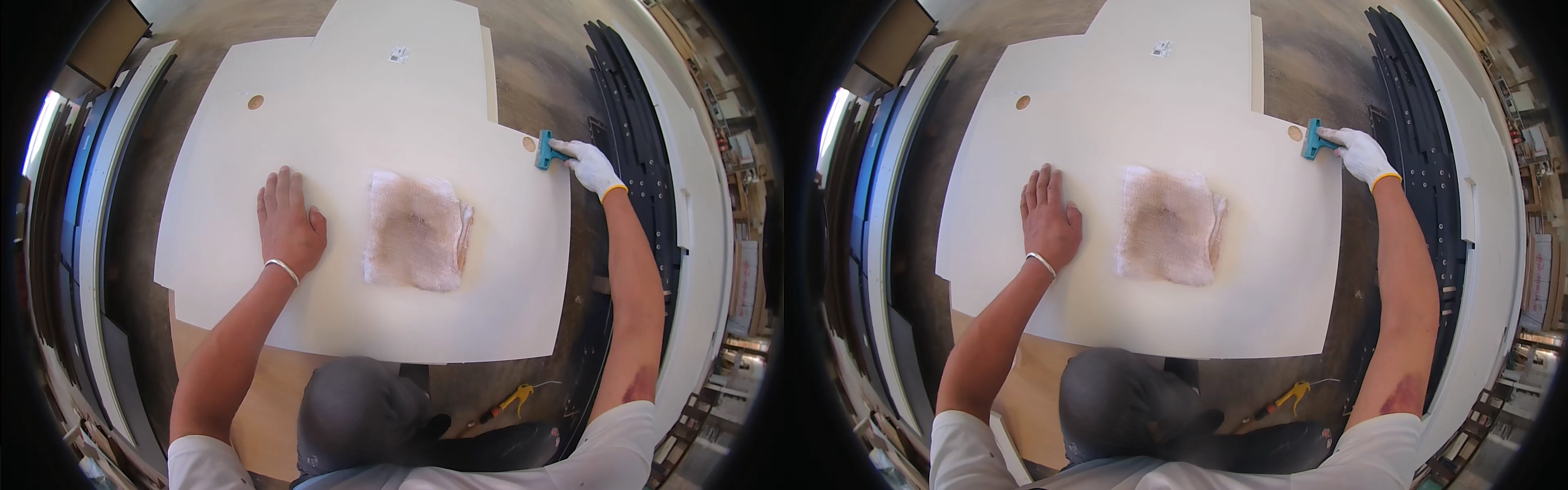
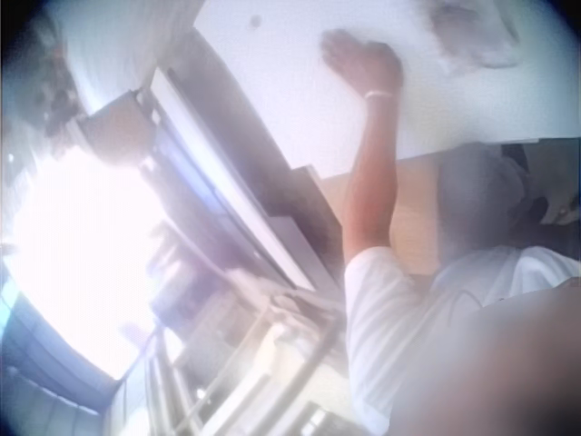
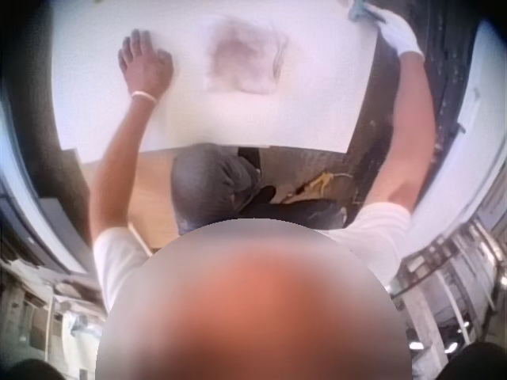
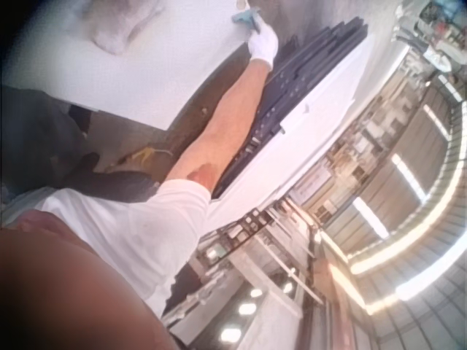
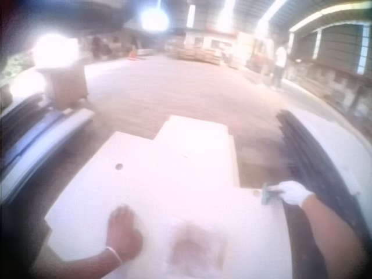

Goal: The person kneels on the floor and wipes the surface of white panels with a cloth, occasionally using a squeegee to smooth the surface. They handle multiple panels one at a time, flipping and repositioning them as needed.

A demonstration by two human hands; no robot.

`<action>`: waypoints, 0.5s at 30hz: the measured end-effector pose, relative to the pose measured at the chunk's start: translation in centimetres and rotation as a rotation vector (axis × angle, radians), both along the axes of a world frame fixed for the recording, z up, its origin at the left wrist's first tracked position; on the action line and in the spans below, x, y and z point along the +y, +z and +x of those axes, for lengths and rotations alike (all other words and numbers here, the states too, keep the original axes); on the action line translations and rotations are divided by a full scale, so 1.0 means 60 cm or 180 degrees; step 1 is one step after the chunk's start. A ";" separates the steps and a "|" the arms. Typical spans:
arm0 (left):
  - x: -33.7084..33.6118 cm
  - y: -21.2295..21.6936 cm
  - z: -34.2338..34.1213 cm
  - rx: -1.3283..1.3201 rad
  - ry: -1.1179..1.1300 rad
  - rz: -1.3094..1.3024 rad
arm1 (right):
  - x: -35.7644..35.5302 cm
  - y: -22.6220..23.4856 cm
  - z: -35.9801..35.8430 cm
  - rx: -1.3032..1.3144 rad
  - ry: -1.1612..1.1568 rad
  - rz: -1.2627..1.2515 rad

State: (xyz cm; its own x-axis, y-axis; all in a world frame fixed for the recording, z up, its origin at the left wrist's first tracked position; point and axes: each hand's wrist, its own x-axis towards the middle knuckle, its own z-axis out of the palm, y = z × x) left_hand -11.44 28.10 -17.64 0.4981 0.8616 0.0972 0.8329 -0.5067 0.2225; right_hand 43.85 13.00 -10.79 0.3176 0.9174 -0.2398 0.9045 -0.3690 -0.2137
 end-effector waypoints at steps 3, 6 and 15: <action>0.001 -0.001 0.000 0.0017 -0.0032 0.0001 | 0.048 0.014 -0.044 -0.0282 0.0389 -0.0107; 0.001 0.000 0.000 0.0131 0.0023 -0.0071 | 0.107 0.029 -0.109 -0.0390 0.0537 -0.0245; 0.002 0.008 -0.002 -0.0022 0.0022 -0.0276 | 0.349 0.024 -0.361 -0.0456 0.1121 -0.0285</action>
State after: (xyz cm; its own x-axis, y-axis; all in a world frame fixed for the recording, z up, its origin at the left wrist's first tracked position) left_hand -11.58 28.21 -17.19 0.4916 0.8704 0.0254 0.8347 -0.4793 0.2712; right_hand 22.19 33.94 -9.36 0.0229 0.9537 -0.3000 0.9975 -0.0419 -0.0571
